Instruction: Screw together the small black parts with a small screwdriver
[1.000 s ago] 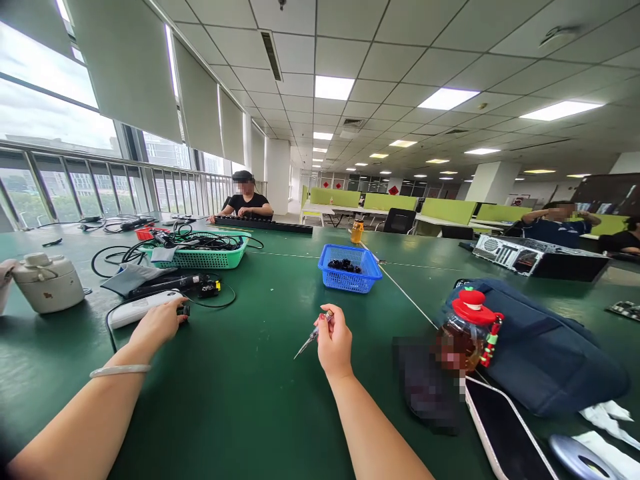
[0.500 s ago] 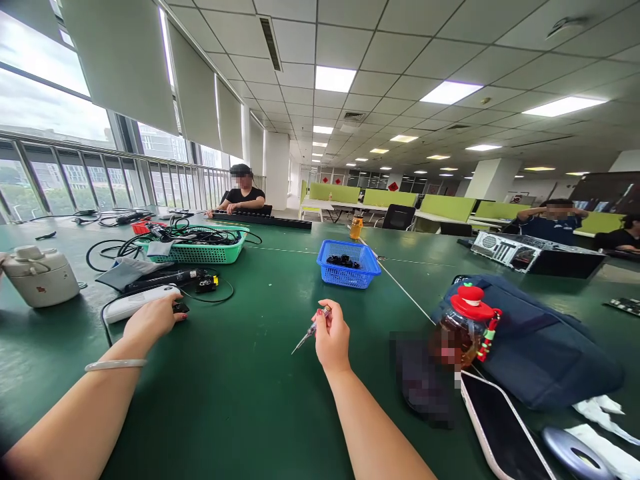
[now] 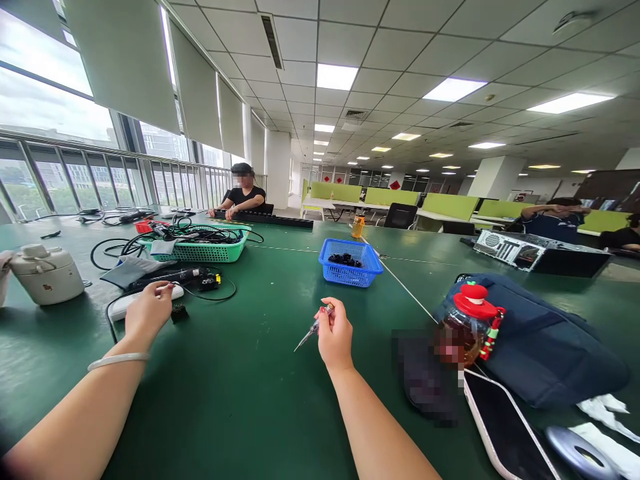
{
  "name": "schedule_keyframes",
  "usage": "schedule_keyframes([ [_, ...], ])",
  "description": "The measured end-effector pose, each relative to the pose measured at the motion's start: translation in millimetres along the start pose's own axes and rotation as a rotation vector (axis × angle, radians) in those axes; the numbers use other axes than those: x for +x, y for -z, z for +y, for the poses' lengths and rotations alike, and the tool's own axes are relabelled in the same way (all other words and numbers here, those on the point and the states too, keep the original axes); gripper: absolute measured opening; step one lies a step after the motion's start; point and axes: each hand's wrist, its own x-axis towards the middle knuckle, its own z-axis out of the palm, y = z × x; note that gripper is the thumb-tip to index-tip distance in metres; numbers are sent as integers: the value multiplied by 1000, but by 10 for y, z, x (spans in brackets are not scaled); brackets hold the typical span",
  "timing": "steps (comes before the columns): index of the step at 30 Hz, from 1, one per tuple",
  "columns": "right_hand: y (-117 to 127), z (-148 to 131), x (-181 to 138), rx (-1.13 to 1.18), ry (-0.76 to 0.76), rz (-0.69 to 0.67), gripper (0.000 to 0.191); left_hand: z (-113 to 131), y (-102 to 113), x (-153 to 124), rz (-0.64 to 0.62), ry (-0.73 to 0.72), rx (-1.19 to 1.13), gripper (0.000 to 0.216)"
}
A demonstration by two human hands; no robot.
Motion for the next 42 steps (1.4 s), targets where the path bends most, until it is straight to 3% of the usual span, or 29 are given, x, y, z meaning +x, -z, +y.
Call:
schedule_keyframes([
  [4, -1, -2, 8, -4, -5, -12, 26, -17, -36, -2, -33, 16, -43, 46],
  [10, -8, 17, 19, -1, 14, -17, 24, -64, -174, 36, -143, -197, 192, 52],
  [14, -13, 30, 24, -18, 44, -4, 21, -117, -232, 94, -175, -250, 251, 53],
  [23, -11, 9, 30, -28, 33, -15, 21, -114, -213, 122, -245, -190, 339, 49],
  [29, -17, -5, 28, -31, 45, -10, 19, -5, -113, 39, -165, -154, 337, 53],
  [42, -25, 27, 17, -15, 21, -14, 23, -60, -161, 59, -302, -178, 406, 52],
])
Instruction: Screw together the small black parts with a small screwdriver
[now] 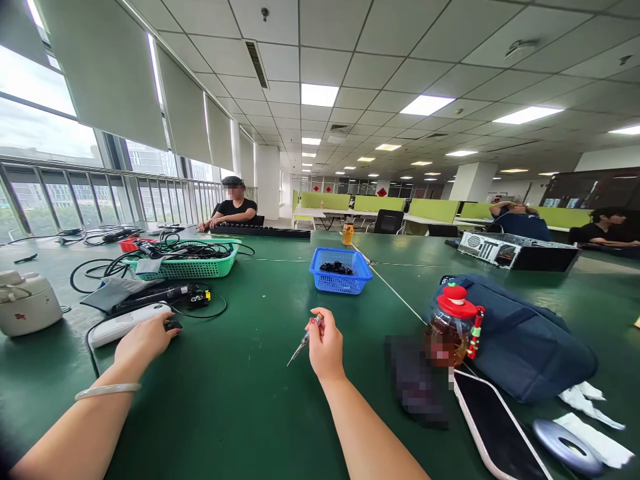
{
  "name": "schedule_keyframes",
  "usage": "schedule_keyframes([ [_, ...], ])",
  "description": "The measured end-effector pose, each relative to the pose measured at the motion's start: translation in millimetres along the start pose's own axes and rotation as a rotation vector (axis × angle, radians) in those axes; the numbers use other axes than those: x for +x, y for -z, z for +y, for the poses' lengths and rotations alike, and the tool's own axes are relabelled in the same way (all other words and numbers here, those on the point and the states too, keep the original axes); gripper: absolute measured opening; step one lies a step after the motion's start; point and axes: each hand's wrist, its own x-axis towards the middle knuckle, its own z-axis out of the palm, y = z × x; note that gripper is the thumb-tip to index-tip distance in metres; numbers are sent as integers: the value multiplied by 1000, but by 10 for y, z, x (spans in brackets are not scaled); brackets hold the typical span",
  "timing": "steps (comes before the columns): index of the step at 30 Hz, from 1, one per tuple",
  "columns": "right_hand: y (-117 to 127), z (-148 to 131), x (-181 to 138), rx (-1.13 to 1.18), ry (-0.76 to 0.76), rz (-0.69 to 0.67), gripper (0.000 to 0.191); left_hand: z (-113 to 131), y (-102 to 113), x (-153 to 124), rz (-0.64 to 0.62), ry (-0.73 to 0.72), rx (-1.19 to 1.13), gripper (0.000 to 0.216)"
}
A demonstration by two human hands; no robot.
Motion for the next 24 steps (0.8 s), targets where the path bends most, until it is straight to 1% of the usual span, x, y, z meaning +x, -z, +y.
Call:
schedule_keyframes([
  [3, -2, 1, -2, 3, -10, -3, 24, 9, -3, -3, -30, -8, 12, 50],
  [8, -3, -2, -6, 1, -7, -6, 23, -4, 0, 2, -25, 3, -14, 43],
  [11, -4, -6, -5, -8, 2, 1, 23, 18, 40, -29, 32, -2, -23, 40],
  [13, -4, -12, -2, -11, 10, 6, 22, 111, 90, -88, 97, -40, -30, 42],
  [15, -1, -25, 2, -10, 19, 18, 22, 299, 139, -196, 141, -137, -53, 42],
  [17, 6, -51, 6, -6, 39, 45, 23, 577, 157, -359, 121, -304, -123, 38],
  [21, 25, -142, -3, -9, 153, 128, 22, 1226, 54, -766, -84, -679, -260, 30],
  [23, 30, -201, -23, -19, 240, 157, 20, 1499, -26, -934, -144, -760, -301, 31],
  [24, 29, -230, -37, -25, 284, 161, 19, 1607, -61, -996, -163, -770, -330, 32],
])
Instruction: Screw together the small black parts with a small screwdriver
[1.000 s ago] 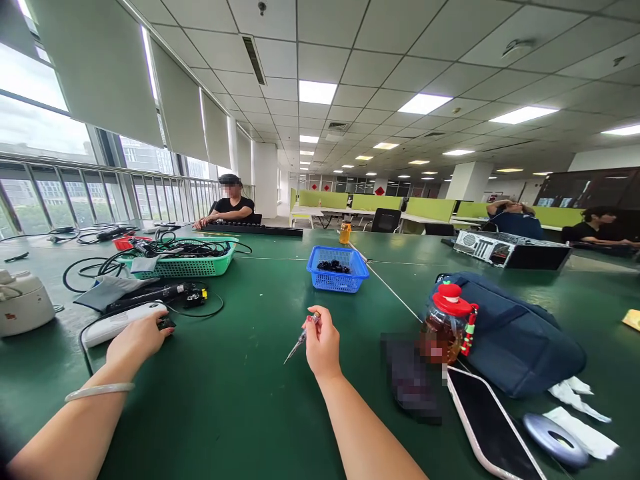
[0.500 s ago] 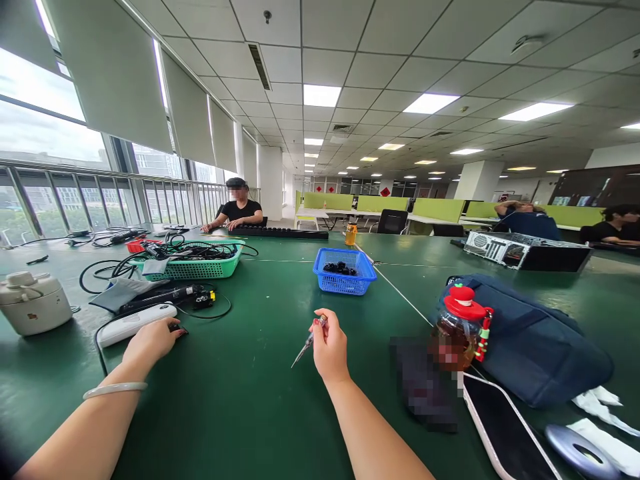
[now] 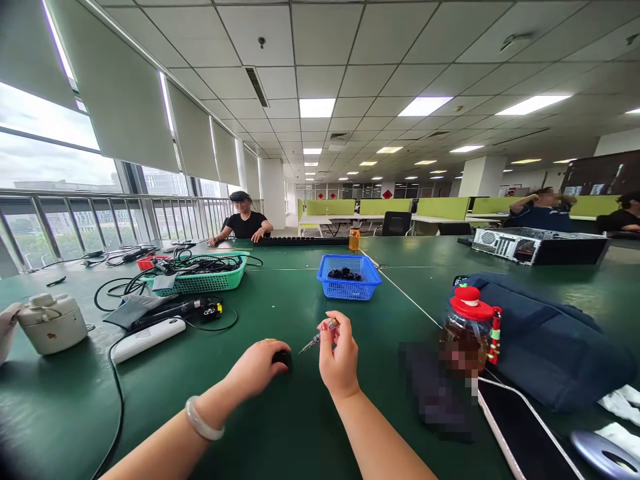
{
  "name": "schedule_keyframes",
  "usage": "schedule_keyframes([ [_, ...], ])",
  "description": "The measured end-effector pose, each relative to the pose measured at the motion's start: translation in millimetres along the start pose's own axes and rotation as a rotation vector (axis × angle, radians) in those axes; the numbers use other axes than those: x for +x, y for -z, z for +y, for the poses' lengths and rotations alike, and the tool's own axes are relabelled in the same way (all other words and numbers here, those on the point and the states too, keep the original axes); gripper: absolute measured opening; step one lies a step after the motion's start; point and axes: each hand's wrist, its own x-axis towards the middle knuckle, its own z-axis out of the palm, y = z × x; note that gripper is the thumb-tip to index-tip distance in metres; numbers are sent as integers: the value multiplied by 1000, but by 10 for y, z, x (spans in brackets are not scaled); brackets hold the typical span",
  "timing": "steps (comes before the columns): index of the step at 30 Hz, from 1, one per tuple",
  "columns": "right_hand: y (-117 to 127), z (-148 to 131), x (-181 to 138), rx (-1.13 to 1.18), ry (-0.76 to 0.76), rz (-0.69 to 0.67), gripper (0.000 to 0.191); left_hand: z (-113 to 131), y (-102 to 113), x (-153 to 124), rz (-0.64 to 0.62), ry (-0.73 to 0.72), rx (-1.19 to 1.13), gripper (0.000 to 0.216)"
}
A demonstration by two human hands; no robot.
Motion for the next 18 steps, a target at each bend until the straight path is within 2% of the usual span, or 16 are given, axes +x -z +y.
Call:
schedule_keyframes([
  [3, -6, -88, -32, -20, 131, -37, 19, 171, -153, 80, 2, 21, -97, 30],
  [8, -52, -151, -77, -100, 312, -205, 23, 160, -297, 117, 28, -37, -224, 19],
  [14, -91, -118, -87, -137, 339, -330, 21, 83, -380, 106, 41, -91, -334, 18],
  [18, -62, -148, -88, -133, 354, -296, 20, 63, -389, 102, 44, -105, -366, 21],
])
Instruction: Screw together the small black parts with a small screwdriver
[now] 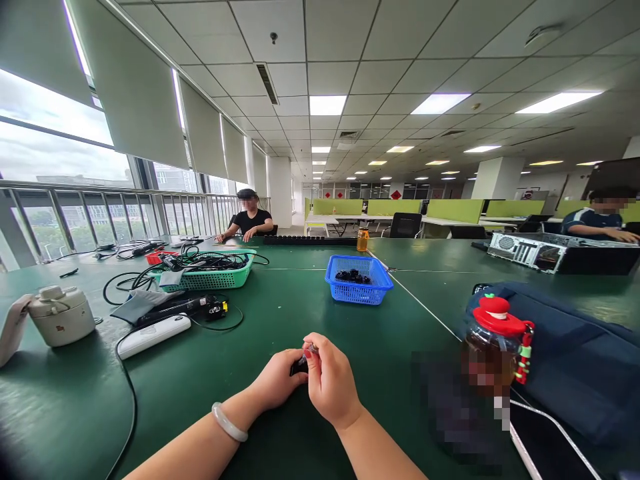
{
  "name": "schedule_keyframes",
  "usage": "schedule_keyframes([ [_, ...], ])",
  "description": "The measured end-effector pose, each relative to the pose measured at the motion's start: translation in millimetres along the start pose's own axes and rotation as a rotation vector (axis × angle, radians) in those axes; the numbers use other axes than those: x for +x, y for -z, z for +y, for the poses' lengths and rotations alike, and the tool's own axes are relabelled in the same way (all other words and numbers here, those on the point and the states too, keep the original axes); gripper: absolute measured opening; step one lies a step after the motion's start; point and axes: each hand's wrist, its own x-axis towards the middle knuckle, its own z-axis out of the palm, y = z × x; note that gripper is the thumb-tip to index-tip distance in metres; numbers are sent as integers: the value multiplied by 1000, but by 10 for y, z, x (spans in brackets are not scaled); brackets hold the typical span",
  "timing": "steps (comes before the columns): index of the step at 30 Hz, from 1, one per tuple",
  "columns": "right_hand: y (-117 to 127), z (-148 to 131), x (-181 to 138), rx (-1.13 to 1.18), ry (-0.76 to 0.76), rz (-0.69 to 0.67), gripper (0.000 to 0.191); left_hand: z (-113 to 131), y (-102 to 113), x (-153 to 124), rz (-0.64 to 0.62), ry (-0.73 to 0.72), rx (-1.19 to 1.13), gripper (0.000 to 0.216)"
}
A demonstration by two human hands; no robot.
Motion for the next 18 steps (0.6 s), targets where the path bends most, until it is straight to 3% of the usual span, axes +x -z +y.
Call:
schedule_keyframes([
  [13, 44, -31, 50, -88, 93, -69, 20, -9, -23, 16, 17, 3, -6, 14],
  [18, 62, 42, 44, -32, -38, -6, 18, 17, 12, 15, -1, -10, -54, 25],
])
